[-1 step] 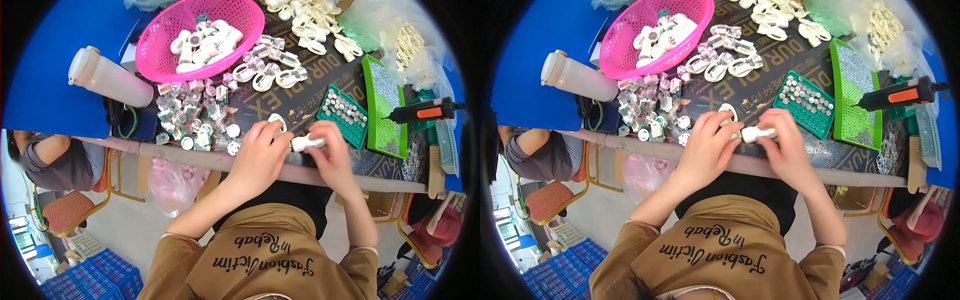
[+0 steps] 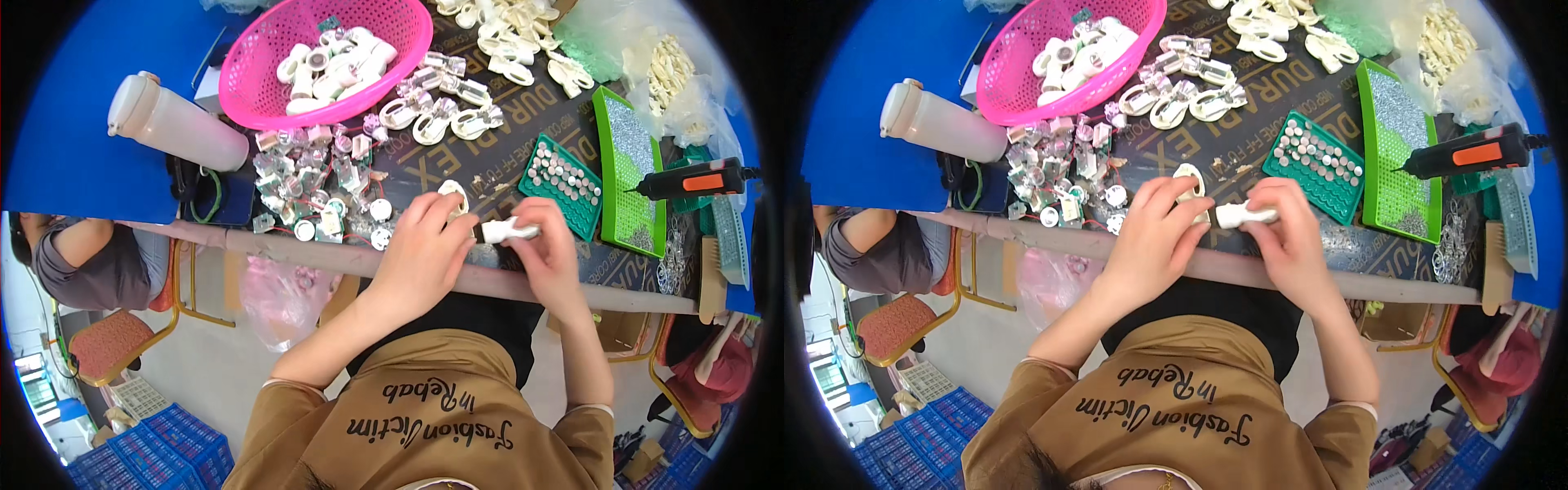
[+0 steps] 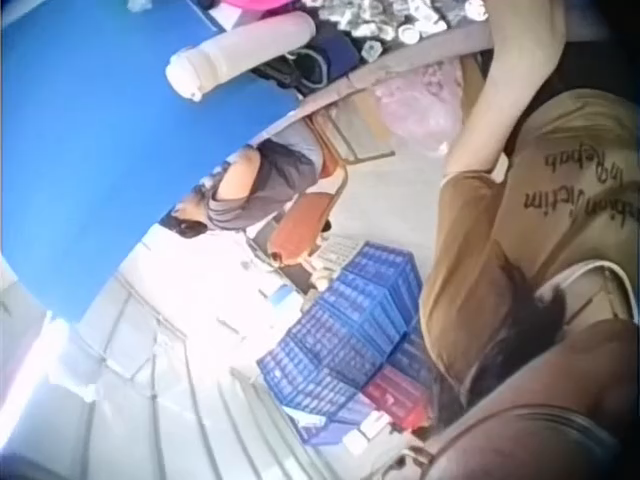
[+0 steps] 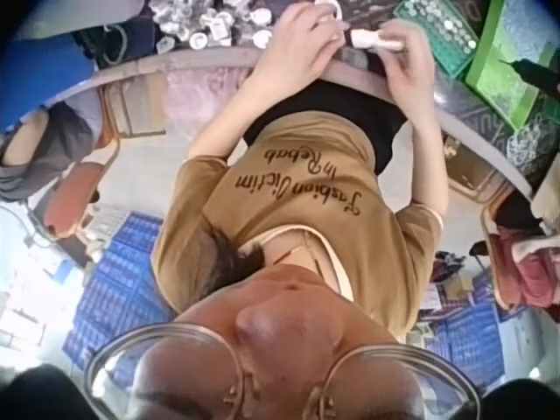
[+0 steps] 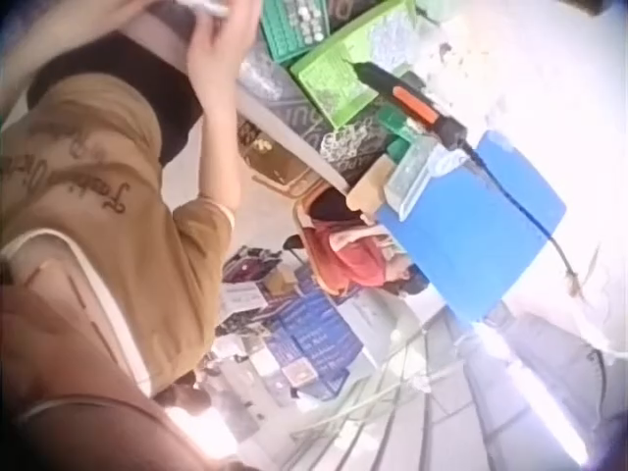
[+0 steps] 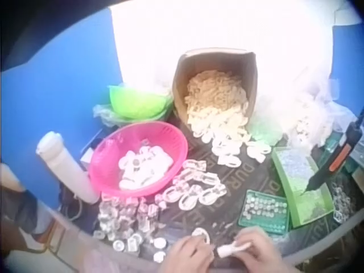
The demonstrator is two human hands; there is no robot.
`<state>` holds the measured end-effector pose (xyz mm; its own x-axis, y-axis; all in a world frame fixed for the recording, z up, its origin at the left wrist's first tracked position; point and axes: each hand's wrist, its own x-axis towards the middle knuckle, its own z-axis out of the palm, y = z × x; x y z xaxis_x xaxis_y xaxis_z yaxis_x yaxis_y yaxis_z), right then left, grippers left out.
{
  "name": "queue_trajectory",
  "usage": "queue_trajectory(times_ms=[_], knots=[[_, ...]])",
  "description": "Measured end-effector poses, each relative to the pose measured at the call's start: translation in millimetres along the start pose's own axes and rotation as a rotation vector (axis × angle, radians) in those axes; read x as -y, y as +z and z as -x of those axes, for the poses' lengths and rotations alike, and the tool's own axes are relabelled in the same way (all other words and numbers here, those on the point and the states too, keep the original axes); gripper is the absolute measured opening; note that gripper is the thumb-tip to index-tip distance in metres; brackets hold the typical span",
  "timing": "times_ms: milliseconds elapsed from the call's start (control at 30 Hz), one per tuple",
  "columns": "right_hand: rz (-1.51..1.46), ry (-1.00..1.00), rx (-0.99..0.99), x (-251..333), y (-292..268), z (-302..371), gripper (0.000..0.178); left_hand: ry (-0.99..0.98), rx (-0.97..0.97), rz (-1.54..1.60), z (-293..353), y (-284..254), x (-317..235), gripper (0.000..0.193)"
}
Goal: Assembling small electronic toy components by inserting circuits and batteries into plastic housings.
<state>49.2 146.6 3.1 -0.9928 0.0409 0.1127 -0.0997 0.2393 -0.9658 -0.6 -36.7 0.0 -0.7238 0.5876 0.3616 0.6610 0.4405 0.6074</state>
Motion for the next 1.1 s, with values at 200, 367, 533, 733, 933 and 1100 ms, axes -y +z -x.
queue_trajectory(times_ms=[200, 367, 533, 733, 933, 1100], knots=[[-0.142, -0.384, -0.192, 2.5, 11.6, 15.1, 0.022, 0.047, -0.179, 0.084, 3.8, -4.9, -5.2, 0.026], [-0.125, -0.492, -0.232, 9.0, 30.0, 20.7, 0.028, -0.378, 0.108, 1.472, 5.4, -4.8, -25.3, 0.043], [-0.058, -0.49, -0.156, 10.9, 31.6, 24.6, 0.032, -0.302, 0.051, 1.395, 13.0, 2.1, -19.5, 0.039], [-0.293, -0.188, -0.237, 10.7, 31.8, 33.2, 0.025, -0.157, -0.096, 1.168, 26.2, 7.6, -20.3, 0.036], [-0.541, -0.027, 0.056, 20.7, 26.0, 32.8, 0.018, -0.623, 0.229, 1.809, 40.1, -2.1, -15.5, 0.025], [-0.061, -0.093, 0.202, 28.9, 23.2, 6.7, 0.015, -0.637, 0.413, 1.856, 46.7, -21.0, -6.6, 0.049]])
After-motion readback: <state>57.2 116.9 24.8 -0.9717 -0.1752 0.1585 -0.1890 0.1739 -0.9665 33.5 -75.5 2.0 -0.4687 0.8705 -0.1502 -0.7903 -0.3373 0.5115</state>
